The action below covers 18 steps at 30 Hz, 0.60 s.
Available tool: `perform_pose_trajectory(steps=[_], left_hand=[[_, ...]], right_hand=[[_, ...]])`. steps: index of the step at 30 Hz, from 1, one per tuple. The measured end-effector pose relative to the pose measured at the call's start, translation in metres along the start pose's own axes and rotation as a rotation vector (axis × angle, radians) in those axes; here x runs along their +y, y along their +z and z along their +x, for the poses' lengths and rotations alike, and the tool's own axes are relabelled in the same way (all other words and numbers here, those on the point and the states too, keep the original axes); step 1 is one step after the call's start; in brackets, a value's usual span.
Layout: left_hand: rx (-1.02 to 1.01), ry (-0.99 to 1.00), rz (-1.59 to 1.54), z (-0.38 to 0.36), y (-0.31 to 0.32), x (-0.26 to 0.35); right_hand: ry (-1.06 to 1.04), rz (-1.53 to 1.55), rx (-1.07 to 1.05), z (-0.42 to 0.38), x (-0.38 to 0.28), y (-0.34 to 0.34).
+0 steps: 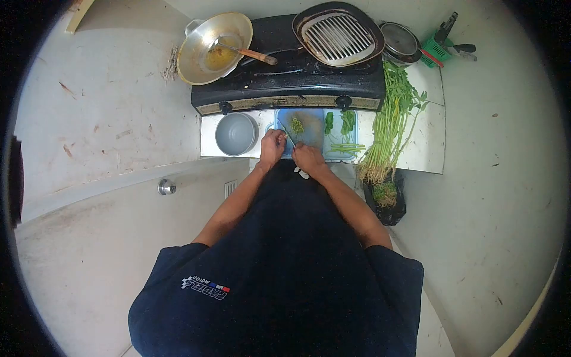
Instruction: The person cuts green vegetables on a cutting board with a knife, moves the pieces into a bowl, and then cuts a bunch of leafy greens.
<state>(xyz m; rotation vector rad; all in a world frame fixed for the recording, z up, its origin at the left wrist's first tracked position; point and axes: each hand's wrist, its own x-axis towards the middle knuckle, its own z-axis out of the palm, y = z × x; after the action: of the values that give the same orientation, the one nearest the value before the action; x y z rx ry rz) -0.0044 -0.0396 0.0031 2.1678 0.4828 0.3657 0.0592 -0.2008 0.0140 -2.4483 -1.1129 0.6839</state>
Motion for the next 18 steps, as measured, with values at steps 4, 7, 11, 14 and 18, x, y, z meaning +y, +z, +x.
perform_pose_trajectory(steps=[4, 7, 11, 14, 18], left_hand=[[-0.005, -0.005, -0.015, 0.001, 0.001, -0.002], [-0.002, -0.01, -0.014, 0.0, 0.001, -0.002], [0.003, -0.018, -0.018, 0.0, 0.001, 0.0], [0.017, -0.017, -0.014, 0.0, 0.001, 0.003], [0.011, -0.004, 0.023, 0.0, -0.002, 0.001]], right_hand=[[0.003, 0.005, 0.005, -0.001, 0.0, 0.003], [0.01, -0.005, 0.009, 0.003, 0.0, 0.006], [0.03, -0.037, 0.002, 0.012, -0.008, 0.002], [0.019, -0.056, -0.035, 0.016, -0.007, 0.003], [0.004, -0.063, -0.048, 0.009, -0.005, 0.003]])
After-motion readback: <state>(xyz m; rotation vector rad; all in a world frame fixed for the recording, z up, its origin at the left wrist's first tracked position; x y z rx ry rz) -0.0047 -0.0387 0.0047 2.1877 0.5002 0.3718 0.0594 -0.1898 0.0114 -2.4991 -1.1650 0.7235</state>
